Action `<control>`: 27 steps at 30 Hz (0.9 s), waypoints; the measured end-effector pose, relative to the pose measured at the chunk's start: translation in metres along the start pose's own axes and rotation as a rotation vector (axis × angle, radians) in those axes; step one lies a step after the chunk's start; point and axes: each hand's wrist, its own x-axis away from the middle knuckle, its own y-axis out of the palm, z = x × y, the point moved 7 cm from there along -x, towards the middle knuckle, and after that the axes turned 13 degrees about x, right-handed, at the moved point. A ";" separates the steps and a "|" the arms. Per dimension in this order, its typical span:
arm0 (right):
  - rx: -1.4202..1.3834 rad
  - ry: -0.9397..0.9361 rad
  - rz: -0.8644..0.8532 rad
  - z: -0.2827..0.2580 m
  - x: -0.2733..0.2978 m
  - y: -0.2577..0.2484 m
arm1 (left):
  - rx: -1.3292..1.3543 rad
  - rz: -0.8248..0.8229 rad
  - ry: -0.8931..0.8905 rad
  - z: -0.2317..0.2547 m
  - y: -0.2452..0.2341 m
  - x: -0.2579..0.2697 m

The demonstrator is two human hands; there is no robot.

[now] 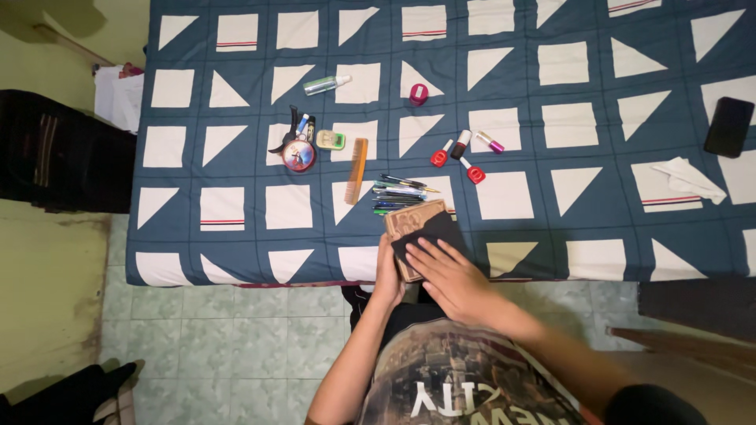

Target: The person wipes the exterior of several small pink cylindrical containers with a black cloth on a bed, then places them on a nearby shelf. The person also wipes a small wooden box with the same cloth. The task involves repeated pick-up, wipe, and place actions.

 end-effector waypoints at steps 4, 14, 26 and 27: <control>-0.154 0.012 -0.056 0.010 0.008 -0.001 | 0.011 -0.027 0.011 0.005 0.012 0.001; 0.142 0.007 0.099 0.030 -0.007 -0.028 | -0.029 -0.035 -0.015 -0.010 0.027 0.009; 0.193 0.107 0.073 0.025 -0.015 -0.021 | -0.093 -0.045 -0.006 -0.003 0.034 0.009; 0.148 0.091 0.052 0.025 -0.013 -0.019 | -0.096 -0.054 -0.010 -0.002 0.034 0.009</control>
